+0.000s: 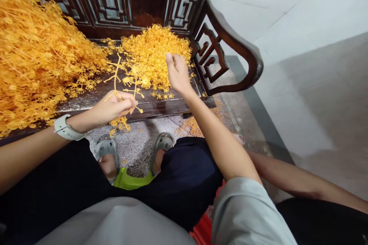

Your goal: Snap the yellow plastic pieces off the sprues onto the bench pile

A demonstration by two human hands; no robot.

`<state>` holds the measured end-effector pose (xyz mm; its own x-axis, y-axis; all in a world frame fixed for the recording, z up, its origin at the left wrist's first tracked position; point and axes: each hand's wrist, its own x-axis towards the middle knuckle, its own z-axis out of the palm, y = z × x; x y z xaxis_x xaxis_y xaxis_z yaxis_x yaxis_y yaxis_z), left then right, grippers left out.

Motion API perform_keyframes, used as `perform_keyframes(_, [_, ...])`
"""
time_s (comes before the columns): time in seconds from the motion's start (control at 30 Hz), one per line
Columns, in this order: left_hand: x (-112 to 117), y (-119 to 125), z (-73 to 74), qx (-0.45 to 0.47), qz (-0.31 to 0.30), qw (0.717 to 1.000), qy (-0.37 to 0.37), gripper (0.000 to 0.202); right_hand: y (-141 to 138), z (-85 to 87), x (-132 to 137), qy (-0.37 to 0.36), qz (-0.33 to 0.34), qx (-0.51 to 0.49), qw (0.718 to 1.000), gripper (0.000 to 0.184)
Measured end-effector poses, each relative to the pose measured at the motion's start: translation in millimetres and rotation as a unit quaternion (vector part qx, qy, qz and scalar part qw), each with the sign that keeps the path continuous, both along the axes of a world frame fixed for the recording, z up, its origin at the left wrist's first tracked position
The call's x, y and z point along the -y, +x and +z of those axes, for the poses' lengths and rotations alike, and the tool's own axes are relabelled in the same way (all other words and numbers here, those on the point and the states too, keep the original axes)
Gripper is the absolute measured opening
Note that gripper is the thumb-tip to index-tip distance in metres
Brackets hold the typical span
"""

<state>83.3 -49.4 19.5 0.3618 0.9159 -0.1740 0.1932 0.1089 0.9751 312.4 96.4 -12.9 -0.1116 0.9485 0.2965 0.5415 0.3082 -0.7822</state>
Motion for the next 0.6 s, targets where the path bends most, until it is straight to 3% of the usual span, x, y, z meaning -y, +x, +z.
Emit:
perform_keyframes(0.13, [-1, 3, -1.5, -0.019, -0.002, 1.000, 0.013, 0.029, -43, 18.3, 39, -0.147, 0.114, -0.121, 0.975, 0.076])
perform_keyframes(0.2, [-1, 4, -3.9, -0.030, -0.023, 0.999, 0.026, 0.028, -61, 23.7, 54, -0.154, 0.140, -0.142, 0.968, 0.073])
perform_keyframes(0.3, [1, 3, -6.4, -0.042, -0.055, 0.997, 0.039, 0.029, -74, 27.7, 65, -0.101, 0.149, -0.132, 0.975, 0.071])
perform_keyframes(0.43, [0, -2, 0.9, -0.049, -0.060, 0.996, 0.042, 0.031, -70, 29.1, 57, -0.058, 0.164, -0.100, 0.980, 0.072])
perform_keyframes(0.53, [0, -8, 15.1, -0.028, -0.051, 0.997, 0.045, 0.035, -50, 25.5, 36, -0.093, 0.164, -0.106, 0.976, 0.071])
perform_keyframes(0.6, [5, -12, 24.3, -0.018, -0.084, 0.995, 0.041, 0.040, -26, 18.8, 15, -0.123, 0.122, -0.128, 0.977, 0.068])
